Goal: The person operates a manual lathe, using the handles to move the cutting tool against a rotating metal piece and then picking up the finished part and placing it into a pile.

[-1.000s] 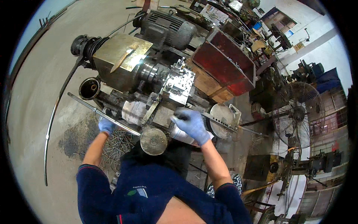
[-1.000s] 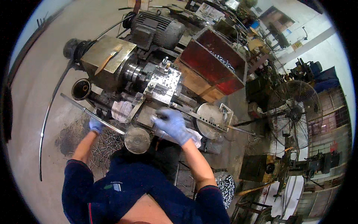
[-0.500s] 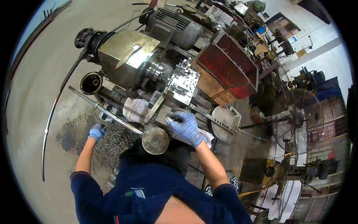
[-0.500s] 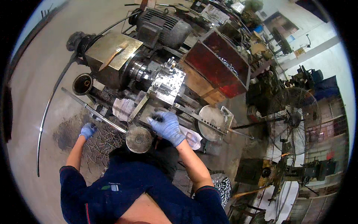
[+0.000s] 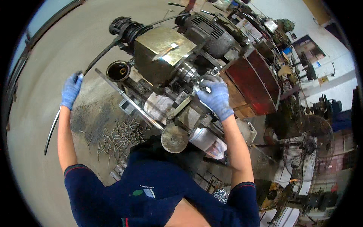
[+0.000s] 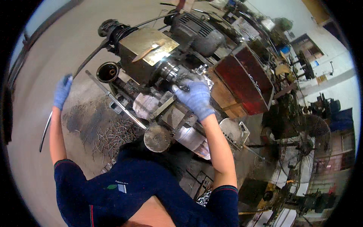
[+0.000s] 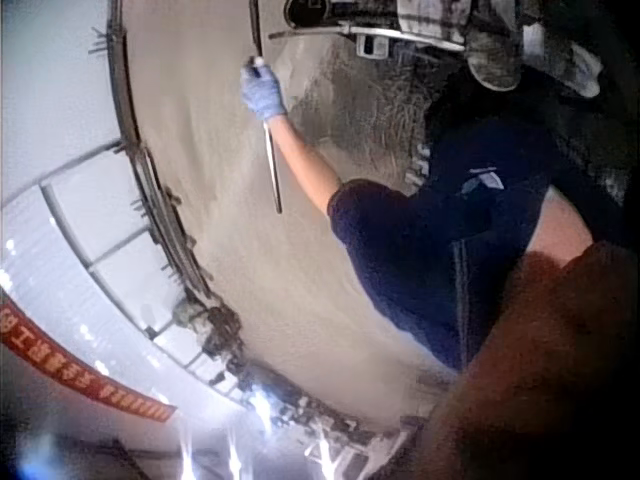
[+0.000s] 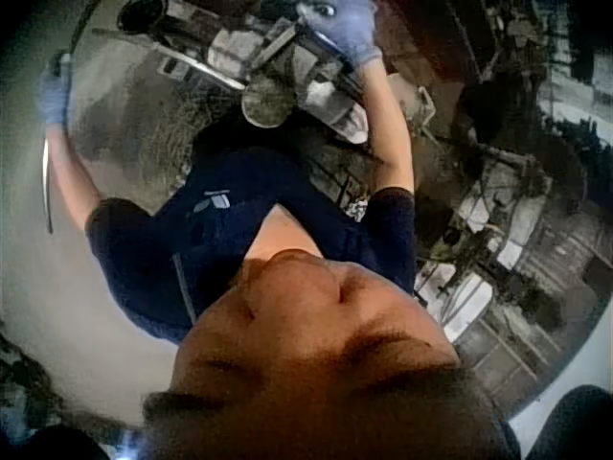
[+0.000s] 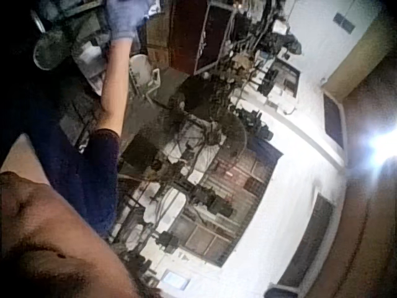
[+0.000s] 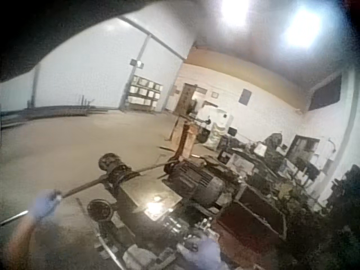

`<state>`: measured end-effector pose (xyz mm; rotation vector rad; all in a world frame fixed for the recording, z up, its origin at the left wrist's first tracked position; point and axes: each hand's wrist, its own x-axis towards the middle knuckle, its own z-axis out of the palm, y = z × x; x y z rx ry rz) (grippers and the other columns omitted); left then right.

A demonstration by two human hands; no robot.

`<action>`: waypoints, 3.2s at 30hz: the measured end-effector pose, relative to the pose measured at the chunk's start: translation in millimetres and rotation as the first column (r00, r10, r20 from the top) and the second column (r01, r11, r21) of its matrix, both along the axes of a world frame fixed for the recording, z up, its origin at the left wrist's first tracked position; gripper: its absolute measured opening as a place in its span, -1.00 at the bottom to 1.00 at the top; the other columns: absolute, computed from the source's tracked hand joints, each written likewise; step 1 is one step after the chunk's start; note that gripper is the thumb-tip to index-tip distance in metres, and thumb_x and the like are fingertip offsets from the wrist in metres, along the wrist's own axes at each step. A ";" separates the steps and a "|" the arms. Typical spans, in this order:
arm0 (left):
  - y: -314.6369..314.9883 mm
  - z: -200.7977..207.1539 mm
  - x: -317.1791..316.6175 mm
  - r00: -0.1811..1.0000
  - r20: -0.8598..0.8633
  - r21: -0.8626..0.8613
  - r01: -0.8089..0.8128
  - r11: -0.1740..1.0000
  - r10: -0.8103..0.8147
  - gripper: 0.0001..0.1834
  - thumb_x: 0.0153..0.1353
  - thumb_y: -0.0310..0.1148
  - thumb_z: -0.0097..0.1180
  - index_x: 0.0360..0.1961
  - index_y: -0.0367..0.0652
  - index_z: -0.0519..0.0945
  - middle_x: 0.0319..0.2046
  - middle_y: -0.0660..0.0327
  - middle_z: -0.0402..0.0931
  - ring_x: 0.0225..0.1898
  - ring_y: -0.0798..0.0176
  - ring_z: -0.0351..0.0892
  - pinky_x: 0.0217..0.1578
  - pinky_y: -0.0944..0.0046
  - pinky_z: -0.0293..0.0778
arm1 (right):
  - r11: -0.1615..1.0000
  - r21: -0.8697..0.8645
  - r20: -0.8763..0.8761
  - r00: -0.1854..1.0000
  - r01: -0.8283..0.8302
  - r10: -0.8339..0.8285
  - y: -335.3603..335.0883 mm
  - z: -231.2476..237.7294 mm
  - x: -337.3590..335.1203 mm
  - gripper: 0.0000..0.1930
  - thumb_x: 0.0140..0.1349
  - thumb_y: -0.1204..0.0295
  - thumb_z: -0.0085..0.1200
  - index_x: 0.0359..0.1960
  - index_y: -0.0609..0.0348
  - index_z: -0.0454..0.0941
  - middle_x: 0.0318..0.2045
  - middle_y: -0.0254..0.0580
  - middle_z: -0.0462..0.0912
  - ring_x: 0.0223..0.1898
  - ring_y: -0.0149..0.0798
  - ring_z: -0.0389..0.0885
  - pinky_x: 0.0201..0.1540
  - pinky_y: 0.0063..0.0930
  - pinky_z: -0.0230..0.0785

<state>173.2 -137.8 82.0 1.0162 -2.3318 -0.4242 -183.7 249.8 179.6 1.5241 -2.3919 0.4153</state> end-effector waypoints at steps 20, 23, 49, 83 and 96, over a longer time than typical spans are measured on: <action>118.6 0.4 0.3 0.846 0.370 -0.078 -0.383 0.920 0.384 -0.58 0.04 0.07 0.02 -0.42 -0.11 0.50 -0.49 -0.01 0.55 -0.39 -0.09 0.55 -0.35 -0.01 0.43 | 0.944 0.307 0.072 0.986 0.123 -0.152 -65.7 -28.8 -21.7 -0.52 -0.06 -0.10 0.07 -0.53 0.11 0.65 -0.50 0.00 0.61 -0.37 -0.03 0.59 -0.21 -0.26 0.41; 121.1 3.5 -3.8 0.851 0.378 -0.054 -0.373 0.926 0.364 -0.57 0.03 0.06 0.01 -0.38 -0.13 0.48 -0.49 -0.04 0.54 -0.41 -0.08 0.56 -0.35 -0.02 0.44 | 0.918 0.353 0.093 0.970 0.180 -0.226 -60.6 -13.7 -10.1 -0.50 -0.08 -0.09 0.08 -0.46 0.17 0.63 -0.43 0.06 0.60 -0.31 0.00 0.58 -0.18 -0.23 0.39; 157.6 72.9 -225.0 0.926 0.083 -0.445 0.366 0.817 -0.369 -0.51 0.18 -0.03 -0.05 0.04 -0.10 0.42 -0.58 0.07 0.47 -0.60 0.06 0.49 -0.55 0.11 0.39 | 0.897 -0.138 0.340 0.870 0.421 -0.356 176.0 -29.5 33.0 -0.66 -0.09 0.20 0.25 -0.34 0.19 0.62 -0.17 0.08 0.56 -0.16 -0.01 0.53 -0.05 -0.31 0.34; 182.9 118.7 -211.3 0.775 -0.166 -0.602 0.410 0.685 -0.609 -0.73 0.05 -0.39 0.10 -0.17 -0.08 0.56 -0.59 0.14 0.41 -0.54 0.07 0.42 -0.48 0.13 0.35 | 0.640 -0.203 0.752 0.536 0.741 -0.383 305.5 -96.6 101.5 -0.81 -0.04 0.44 0.26 -0.38 0.27 0.61 -0.44 -0.24 0.63 -0.40 -0.46 0.52 -0.29 -0.56 0.38; 168.1 84.5 -162.0 0.882 -0.391 0.214 0.367 0.905 -0.265 -0.55 0.30 -0.19 -0.13 0.02 -0.37 0.43 -0.06 0.02 0.48 -0.08 0.20 0.46 -0.05 0.25 0.37 | 0.203 -0.022 0.640 0.170 0.979 -0.750 430.0 -83.4 160.3 -0.67 0.06 0.22 0.20 -0.47 0.34 0.58 -0.65 -0.29 0.54 -0.57 -0.50 0.43 -0.47 -0.52 0.31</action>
